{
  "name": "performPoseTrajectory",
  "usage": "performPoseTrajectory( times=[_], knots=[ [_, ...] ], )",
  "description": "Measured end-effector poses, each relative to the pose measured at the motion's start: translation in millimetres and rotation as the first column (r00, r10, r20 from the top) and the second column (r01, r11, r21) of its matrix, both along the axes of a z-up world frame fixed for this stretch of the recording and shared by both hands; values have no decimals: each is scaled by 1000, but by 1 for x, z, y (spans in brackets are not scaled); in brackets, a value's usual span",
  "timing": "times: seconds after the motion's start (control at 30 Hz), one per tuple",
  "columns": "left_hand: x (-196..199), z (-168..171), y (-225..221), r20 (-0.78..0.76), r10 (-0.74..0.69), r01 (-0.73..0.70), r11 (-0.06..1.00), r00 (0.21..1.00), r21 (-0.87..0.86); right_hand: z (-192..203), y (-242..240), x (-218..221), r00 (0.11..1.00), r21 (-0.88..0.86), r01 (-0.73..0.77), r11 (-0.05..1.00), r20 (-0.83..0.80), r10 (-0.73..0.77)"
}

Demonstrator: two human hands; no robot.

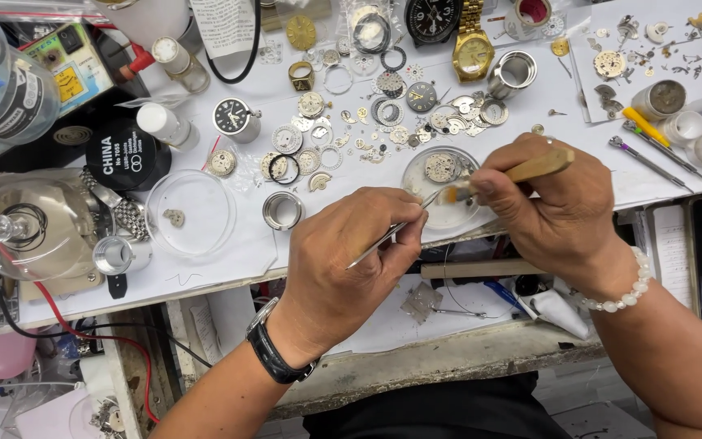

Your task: A person uses tweezers and a small brush to clean and manipulate tiny internal components of a watch movement on a cluttered repair bench.

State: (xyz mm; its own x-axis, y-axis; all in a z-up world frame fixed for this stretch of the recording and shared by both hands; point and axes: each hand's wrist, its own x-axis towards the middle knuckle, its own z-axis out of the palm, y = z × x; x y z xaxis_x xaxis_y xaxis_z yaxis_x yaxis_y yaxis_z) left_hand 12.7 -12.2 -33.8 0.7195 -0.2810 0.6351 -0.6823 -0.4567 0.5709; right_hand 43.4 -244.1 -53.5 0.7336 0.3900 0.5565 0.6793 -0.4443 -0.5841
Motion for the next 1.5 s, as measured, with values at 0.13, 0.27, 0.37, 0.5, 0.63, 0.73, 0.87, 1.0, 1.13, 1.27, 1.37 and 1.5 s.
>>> performPoseTrajectory(
  times=[0.13, 0.27, 0.37, 0.5, 0.63, 0.73, 0.87, 1.0, 1.13, 1.27, 1.37, 1.5],
  knots=[
    [1, 3, -1, 4, 3, -3, 1000, 1000, 19, -5, 0, 1, 999, 29, -33, 999, -15, 33],
    [0, 2, 0, -7, 2, -2, 1000, 1000, 6, -9, -2, 4, 999, -44, -8, 999, 47, 10],
    [1, 2, -1, -9, -6, 6, 1000, 1000, 5, -5, 2, 3, 997, -32, -46, 998, 68, 48],
    [0, 1, 0, -25, -16, 16, 1000, 1000, -15, -14, -10, 5, 996, -111, 28, 993, 86, -18],
    [0, 0, 1, -3, -14, 14, 1000, 1000, -18, 0, -5, -1, 1000, -56, 2, 998, -10, -2],
    [-1, 1, 2, 17, 0, 0, 1000, 1000, 1, 2, -4, -3, 1000, 10, 10, 1000, -11, -10],
    [-8, 9, 11, 31, -48, 46, 998, 998, 47, 0, -4, -1, 1000, 64, 17, 998, 9, -18],
    [-16, 10, 15, 56, -132, 125, 985, 990, 122, -4, -5, 1, 1000, 33, 20, 999, -12, -20],
    [-16, 2, 16, 129, -191, 163, 966, 973, 202, -6, -7, 2, 1000, 23, 20, 1000, -16, -19],
    [-13, -4, 14, 231, -191, 121, 950, 954, 286, -5, -8, 3, 1000, 19, 22, 1000, -8, -21],
    [-12, -7, 14, 282, -211, 109, 935, 936, 338, -1, -5, 0, 1000, 49, 16, 999, -17, -15],
    [-9, -10, 14, 328, -243, 114, 924, 913, 366, 1, -1, 0, 999, 33, -25, 999, -27, 26]
  ],
)
